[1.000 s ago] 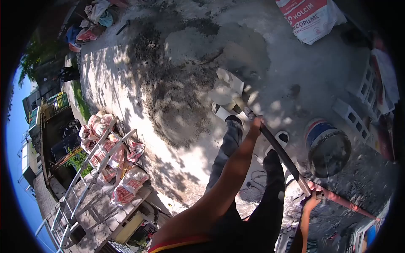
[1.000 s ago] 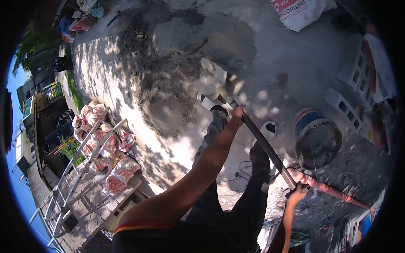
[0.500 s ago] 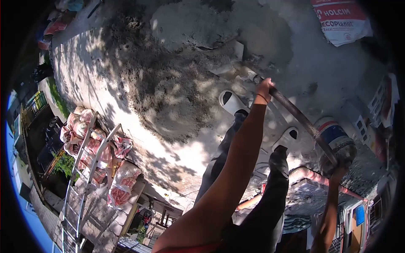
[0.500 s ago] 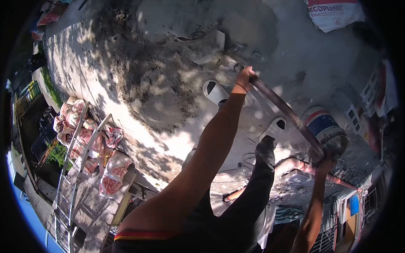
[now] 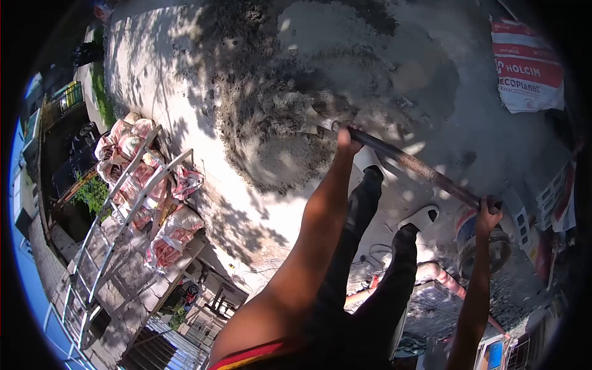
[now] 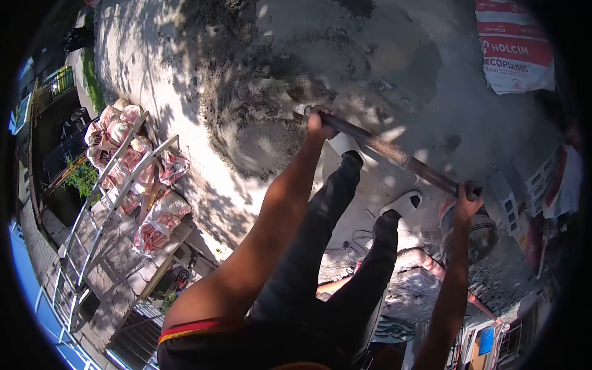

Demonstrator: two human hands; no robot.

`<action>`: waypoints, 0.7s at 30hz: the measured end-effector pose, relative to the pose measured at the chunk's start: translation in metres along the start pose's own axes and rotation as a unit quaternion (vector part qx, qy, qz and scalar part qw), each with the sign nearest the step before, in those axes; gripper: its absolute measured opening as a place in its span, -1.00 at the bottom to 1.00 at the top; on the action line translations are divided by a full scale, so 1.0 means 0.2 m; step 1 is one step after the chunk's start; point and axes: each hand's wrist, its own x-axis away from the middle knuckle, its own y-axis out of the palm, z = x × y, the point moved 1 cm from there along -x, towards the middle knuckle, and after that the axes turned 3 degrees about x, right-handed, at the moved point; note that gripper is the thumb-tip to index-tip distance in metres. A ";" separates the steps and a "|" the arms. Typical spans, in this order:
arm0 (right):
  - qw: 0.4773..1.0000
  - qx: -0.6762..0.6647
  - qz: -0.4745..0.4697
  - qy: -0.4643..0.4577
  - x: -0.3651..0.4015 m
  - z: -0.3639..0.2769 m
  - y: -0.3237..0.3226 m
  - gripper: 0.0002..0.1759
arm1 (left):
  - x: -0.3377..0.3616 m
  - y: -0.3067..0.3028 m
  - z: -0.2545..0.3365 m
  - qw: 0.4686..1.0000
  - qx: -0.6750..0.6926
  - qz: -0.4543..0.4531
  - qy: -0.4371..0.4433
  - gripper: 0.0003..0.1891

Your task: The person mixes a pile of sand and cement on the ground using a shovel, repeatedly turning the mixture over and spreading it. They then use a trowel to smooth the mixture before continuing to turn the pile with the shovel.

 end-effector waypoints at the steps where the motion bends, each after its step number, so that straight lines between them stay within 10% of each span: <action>1: 0.998 -0.022 0.060 0.007 0.07 -0.11 0.05 -0.92 | 0.13 0.01 0.07 0.999 0.021 -0.027 0.009 -0.86; 3: 0.932 0.059 -0.130 -0.334 0.20 -0.27 -0.03 -0.92 | 0.29 -0.01 0.21 0.992 0.108 -0.034 0.049 -0.82; 5: 0.863 0.053 -0.196 -0.462 0.46 -0.64 0.00 -0.86 | 0.38 -0.13 0.35 0.978 0.166 -0.122 0.037 -0.82; 8: 0.744 0.193 -0.287 -0.572 0.69 -0.62 0.01 -0.68 | 0.59 -0.19 0.45 0.993 0.100 -0.022 0.062 -0.79; 18: 0.798 0.178 -0.323 -0.476 0.45 -0.39 -0.24 -0.65 | 0.89 -0.01 0.28 0.986 0.093 -0.087 0.111 -0.86; 20: 0.905 0.079 -0.371 -0.192 0.35 -0.37 -0.29 -0.67 | 0.73 0.05 0.15 0.984 0.107 -0.018 0.144 -0.86; 21: 0.906 0.083 -0.366 -0.197 0.30 -0.33 -0.33 -0.67 | 0.62 0.05 0.07 0.983 0.070 -0.010 0.169 -0.85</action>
